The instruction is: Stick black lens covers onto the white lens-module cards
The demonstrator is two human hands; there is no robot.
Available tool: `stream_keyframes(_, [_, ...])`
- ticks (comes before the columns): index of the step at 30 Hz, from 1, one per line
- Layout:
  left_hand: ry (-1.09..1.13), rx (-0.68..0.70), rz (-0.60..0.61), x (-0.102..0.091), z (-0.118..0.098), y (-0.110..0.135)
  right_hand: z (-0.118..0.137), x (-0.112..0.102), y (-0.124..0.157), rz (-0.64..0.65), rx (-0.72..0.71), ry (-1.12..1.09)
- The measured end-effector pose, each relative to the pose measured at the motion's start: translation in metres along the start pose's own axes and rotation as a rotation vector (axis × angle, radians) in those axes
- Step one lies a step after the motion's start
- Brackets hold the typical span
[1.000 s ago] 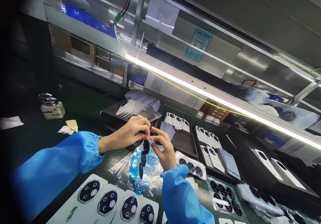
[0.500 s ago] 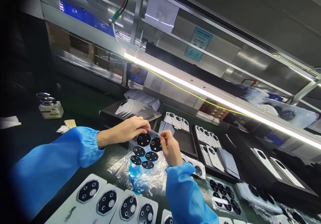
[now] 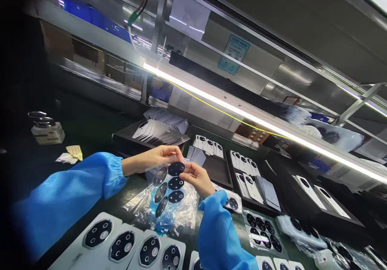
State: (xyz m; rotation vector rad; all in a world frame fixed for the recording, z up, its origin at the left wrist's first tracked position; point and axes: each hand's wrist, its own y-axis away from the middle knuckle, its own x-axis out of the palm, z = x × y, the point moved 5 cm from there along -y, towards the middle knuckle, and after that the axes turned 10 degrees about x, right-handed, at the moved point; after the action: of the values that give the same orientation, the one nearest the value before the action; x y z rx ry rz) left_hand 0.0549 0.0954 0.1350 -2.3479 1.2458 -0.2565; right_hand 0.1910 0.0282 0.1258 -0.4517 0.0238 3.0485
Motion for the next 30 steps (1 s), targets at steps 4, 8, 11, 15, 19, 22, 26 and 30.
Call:
stream_keyframes(4, [0.178,-0.149,-0.144,-0.002,0.028,-0.001,-0.024,-0.007,-0.002,-0.096,0.071,-0.039])
stream_keyframes(8, [0.263,-0.294,-0.26,-0.006,0.06,0.001,-0.053,-0.024,-0.003,-0.248,0.111,-0.094])
stream_keyframes(11, [0.271,-0.315,-0.266,-0.004,0.073,0.001,-0.07,-0.035,-0.004,-0.33,0.115,-0.098])
stream_keyframes(15, [0.171,-0.239,-0.222,-0.002,0.07,-0.009,-0.065,-0.047,-0.003,-0.367,0.06,-0.047])
stream_keyframes(19, [-0.026,-0.048,-0.2,-0.006,0.05,-0.026,-0.039,-0.064,-0.002,-0.388,-0.103,0.072])
stream_keyframes(22, [-0.203,0.1,-0.106,-0.002,0.043,-0.017,-0.038,-0.073,0.004,-0.377,-0.204,0.205])
stream_keyframes(26, [-0.435,0.202,0.191,0.017,0.066,0.031,-0.08,-0.058,0.015,-0.207,-0.24,0.421])
stream_keyframes(30, [-0.628,0.23,0.409,0.031,0.099,0.073,-0.124,-0.033,0.026,-0.047,-0.21,0.627])
